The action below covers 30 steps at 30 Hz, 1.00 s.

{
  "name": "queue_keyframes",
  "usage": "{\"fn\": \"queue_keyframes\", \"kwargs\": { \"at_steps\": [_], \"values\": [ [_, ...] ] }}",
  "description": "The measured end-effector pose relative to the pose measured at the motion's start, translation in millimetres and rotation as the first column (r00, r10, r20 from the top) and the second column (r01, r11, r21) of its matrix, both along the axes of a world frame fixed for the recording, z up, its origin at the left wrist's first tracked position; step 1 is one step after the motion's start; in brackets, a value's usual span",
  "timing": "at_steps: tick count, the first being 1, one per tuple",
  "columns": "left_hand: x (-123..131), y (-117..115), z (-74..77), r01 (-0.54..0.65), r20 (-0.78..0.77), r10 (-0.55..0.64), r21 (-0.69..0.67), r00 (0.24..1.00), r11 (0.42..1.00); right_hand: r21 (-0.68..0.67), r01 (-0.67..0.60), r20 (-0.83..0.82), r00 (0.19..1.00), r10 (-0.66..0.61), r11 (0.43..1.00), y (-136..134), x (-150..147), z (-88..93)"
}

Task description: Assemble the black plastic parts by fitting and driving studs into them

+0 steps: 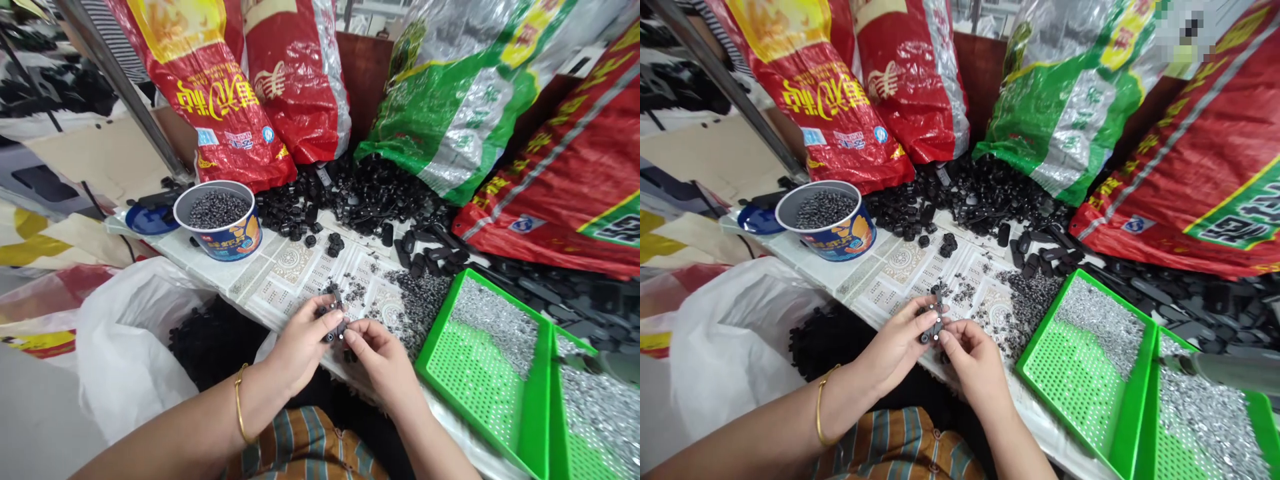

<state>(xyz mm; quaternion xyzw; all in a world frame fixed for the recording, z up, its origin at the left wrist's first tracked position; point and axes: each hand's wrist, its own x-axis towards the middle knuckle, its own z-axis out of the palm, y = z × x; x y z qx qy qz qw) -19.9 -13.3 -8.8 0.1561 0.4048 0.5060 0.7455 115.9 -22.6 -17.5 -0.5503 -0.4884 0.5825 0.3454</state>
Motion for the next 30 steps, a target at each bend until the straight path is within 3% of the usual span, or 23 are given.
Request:
{"fn": "queue_keyframes", "kwargs": {
  "at_steps": [3,5,7,8,11,14,20,26,30],
  "values": [
    [-4.8,-1.6,-0.8,0.077,0.066,-0.075,-0.025,0.995,0.997,0.029,-0.082,0.034,0.996,0.081,0.996,12.6,2.5,5.5],
    [-8.9,-1.1,-2.1,0.078,0.009,-0.077,-0.085,0.997,0.993,0.079,-0.162,0.274,0.952,0.135,0.984,31.0,11.2,11.1],
    [-12.1,0.1,-2.8,0.082,-0.042,-0.088,-0.137,0.995,0.987,0.185,-0.174,0.609,0.792,0.026,0.967,56.9,22.6,15.9],
    [-13.1,0.5,-2.9,0.088,-0.056,-0.097,-0.152,0.994,0.984,0.249,-0.176,0.754,0.652,-0.077,0.952,71.1,28.0,17.3],
    [-14.8,1.3,-2.3,0.103,-0.050,-0.112,-0.152,0.992,0.983,0.312,-0.184,0.857,0.478,-0.192,0.932,108.5,37.1,16.4],
    [-17.1,2.0,-1.3,0.086,-0.014,-0.089,-0.148,0.996,0.985,0.280,-0.248,0.887,0.436,-0.151,0.927,123.4,36.7,11.2],
    [-22.5,4.1,-1.2,0.072,0.025,-0.069,-0.170,0.997,0.983,0.192,-0.345,0.909,0.416,-0.033,0.919,117.0,42.0,13.6],
    [-19.9,2.4,-5.2,0.095,0.030,-0.091,-0.147,0.995,0.985,0.281,-0.291,0.921,0.350,-0.172,0.914,145.7,34.4,13.7],
    [-21.1,3.1,-6.5,0.086,0.033,-0.082,-0.147,0.996,0.985,0.303,-0.304,0.912,0.366,-0.183,0.903,156.2,25.5,10.9]
  ]
}}
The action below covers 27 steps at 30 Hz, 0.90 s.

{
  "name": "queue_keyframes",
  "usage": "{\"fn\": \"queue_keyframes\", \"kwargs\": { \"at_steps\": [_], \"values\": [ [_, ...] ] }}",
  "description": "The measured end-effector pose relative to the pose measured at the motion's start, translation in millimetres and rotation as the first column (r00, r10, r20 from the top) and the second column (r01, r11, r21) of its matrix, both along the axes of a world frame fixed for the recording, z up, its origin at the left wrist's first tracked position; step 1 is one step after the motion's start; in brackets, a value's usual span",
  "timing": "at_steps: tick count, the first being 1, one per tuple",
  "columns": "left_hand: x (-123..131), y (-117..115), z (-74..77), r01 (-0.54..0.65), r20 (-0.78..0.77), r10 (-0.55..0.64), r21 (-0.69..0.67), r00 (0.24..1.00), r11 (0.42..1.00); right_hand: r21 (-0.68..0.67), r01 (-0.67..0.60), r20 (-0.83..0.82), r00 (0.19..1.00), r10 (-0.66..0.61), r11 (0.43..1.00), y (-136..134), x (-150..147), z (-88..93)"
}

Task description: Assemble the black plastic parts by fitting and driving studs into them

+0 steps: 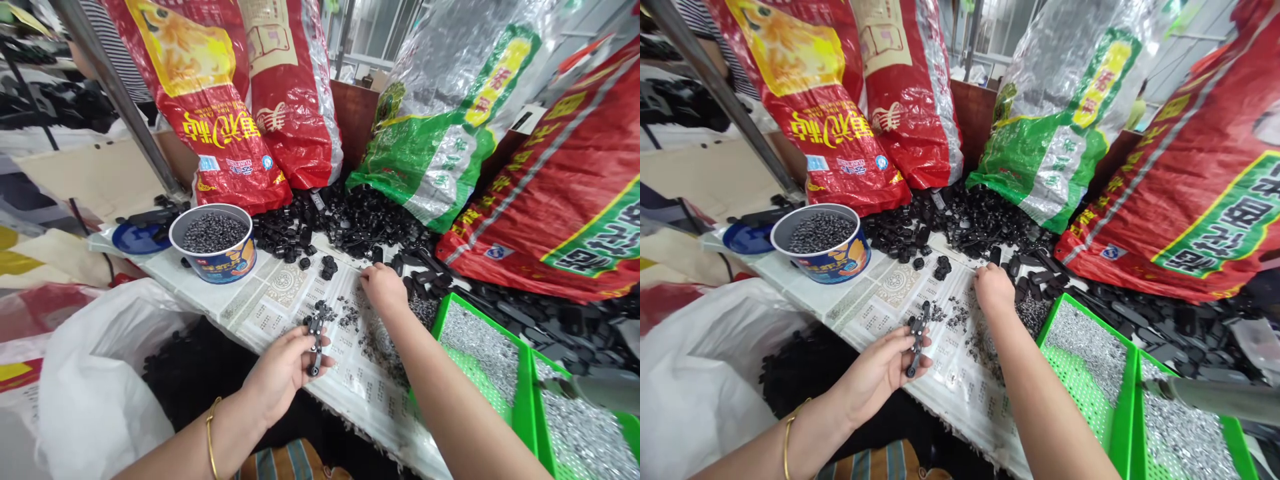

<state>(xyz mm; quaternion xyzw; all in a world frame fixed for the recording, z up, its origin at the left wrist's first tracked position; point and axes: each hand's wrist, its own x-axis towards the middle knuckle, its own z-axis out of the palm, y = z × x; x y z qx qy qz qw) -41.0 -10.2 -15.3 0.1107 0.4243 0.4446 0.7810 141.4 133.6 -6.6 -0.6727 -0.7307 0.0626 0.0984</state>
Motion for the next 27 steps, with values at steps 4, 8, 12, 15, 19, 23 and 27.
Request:
{"fn": "queue_keyframes", "kwargs": {
  "at_steps": [4,8,12,15,19,23,27],
  "values": [
    [0.7,2.3,2.3,-0.024,-0.007,0.024,-0.009,1.000,1.000,-0.027,-0.007,-0.104,0.995,0.004,1.000,-22.9,1.7,6.7],
    [6.1,4.6,4.8,-0.018,-0.020,0.019,0.036,1.000,0.999,-0.235,-0.043,-0.466,0.882,-0.074,0.971,-74.5,-1.8,13.6],
    [12.1,2.9,2.9,-0.009,-0.064,0.014,0.080,0.998,0.997,-0.419,-0.136,-0.762,0.591,-0.266,0.898,-118.7,-12.4,14.7],
    [14.7,-0.6,1.0,-0.017,-0.147,0.033,0.107,0.989,0.994,-0.428,-0.165,-0.833,0.454,-0.317,0.889,-132.3,-17.0,12.7],
    [16.3,-4.2,4.5,0.007,-0.211,0.024,0.146,0.977,0.989,-0.432,-0.173,-0.861,0.369,-0.348,0.885,-135.8,-17.2,8.6],
    [17.5,-5.7,9.1,0.004,-0.255,0.023,0.104,0.967,0.995,-0.432,-0.203,-0.868,0.359,-0.343,0.879,-136.8,-16.0,4.7],
    [18.3,-5.8,9.3,0.001,-0.269,0.024,0.091,0.963,0.996,-0.419,-0.191,-0.843,0.445,-0.303,0.888,-136.8,-16.1,5.5]
  ]
}}
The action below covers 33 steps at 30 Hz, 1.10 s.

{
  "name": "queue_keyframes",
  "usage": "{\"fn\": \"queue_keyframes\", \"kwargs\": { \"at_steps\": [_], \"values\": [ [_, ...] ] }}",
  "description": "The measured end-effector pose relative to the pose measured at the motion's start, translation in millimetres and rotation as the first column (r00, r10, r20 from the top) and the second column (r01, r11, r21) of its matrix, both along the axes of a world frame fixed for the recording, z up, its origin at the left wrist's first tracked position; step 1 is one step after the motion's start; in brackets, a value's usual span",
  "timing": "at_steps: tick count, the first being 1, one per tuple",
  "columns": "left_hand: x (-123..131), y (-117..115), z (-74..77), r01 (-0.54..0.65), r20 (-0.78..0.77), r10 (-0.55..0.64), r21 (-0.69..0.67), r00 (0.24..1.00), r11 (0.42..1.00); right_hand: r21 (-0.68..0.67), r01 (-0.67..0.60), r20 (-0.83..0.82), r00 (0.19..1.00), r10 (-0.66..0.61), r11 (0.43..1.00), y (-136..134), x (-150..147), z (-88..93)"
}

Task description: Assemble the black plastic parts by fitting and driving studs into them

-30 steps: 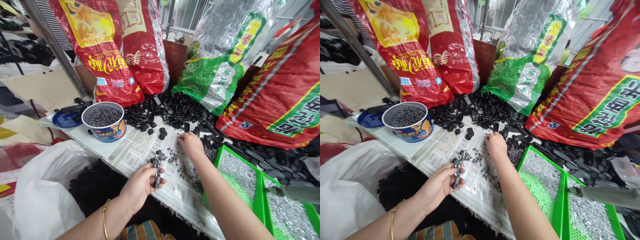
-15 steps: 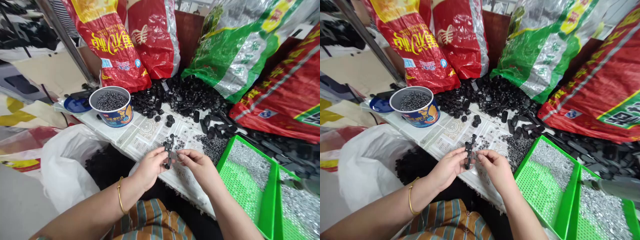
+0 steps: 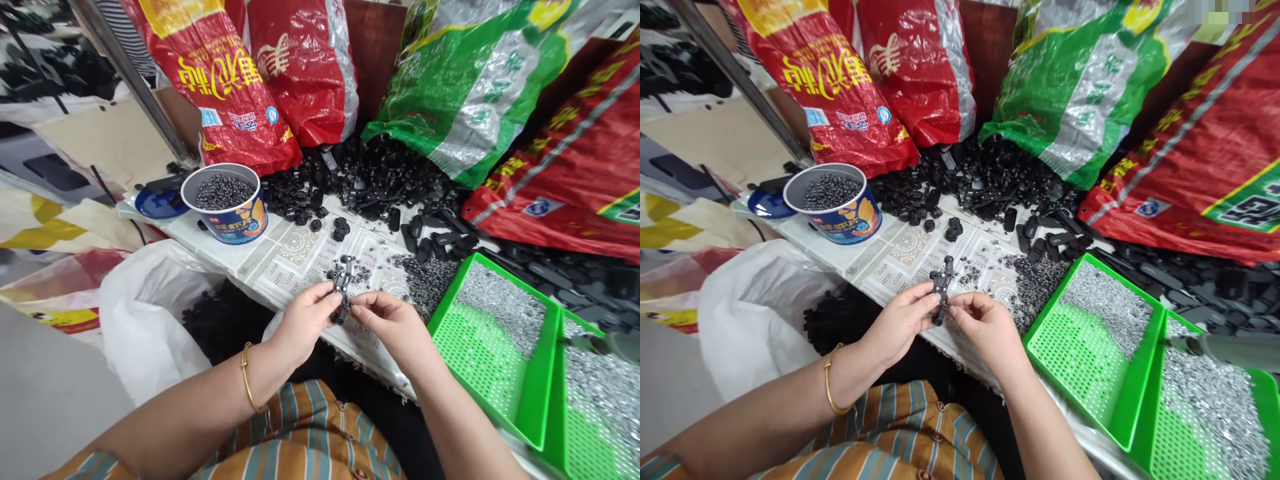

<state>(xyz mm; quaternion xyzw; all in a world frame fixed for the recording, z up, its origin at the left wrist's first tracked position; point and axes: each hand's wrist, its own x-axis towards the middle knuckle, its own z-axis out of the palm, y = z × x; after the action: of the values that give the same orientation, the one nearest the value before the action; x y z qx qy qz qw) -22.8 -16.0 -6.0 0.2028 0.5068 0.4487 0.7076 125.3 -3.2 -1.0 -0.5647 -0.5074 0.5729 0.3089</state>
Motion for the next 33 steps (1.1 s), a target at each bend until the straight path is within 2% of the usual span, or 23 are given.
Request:
{"fn": "queue_keyframes", "kwargs": {
  "at_steps": [9,16,23,25,27,30,31,33],
  "values": [
    [-2.7,-0.3,-0.6,0.091,0.024,-0.094,0.108,0.995,0.990,0.210,-0.126,0.257,0.964,0.070,0.970,2.6,1.3,-0.8],
    [-1.6,0.0,-3.6,0.112,0.085,-0.120,0.086,0.989,0.990,0.302,-0.168,0.313,0.947,0.069,0.938,-0.3,1.9,-0.4],
    [0.6,1.9,0.0,0.093,0.205,-0.099,0.040,0.974,0.995,0.378,-0.121,0.294,0.956,0.005,0.918,-5.7,1.2,-5.1],
    [0.3,1.5,0.8,0.086,0.236,-0.093,0.040,0.967,0.995,0.313,-0.054,0.207,0.978,-0.012,0.948,-6.1,1.9,-5.9],
    [0.3,0.7,2.1,0.075,0.303,-0.080,0.026,0.950,0.997,0.184,0.082,0.041,0.995,-0.091,0.980,-6.2,3.1,-6.4],
    [2.0,-0.1,4.0,0.091,0.430,-0.080,-0.005,0.899,0.996,-0.072,0.275,-0.220,0.933,-0.284,0.959,-4.7,2.6,-7.3],
    [3.0,0.1,4.1,0.106,0.468,-0.089,-0.009,0.879,0.994,-0.159,0.290,-0.291,0.900,-0.325,0.944,-3.8,1.2,-7.4],
    [5.4,0.3,3.6,0.148,0.535,-0.117,-0.015,0.837,0.989,-0.317,0.215,-0.417,0.843,-0.339,0.924,-2.3,-3.5,-6.7]
  ]
}}
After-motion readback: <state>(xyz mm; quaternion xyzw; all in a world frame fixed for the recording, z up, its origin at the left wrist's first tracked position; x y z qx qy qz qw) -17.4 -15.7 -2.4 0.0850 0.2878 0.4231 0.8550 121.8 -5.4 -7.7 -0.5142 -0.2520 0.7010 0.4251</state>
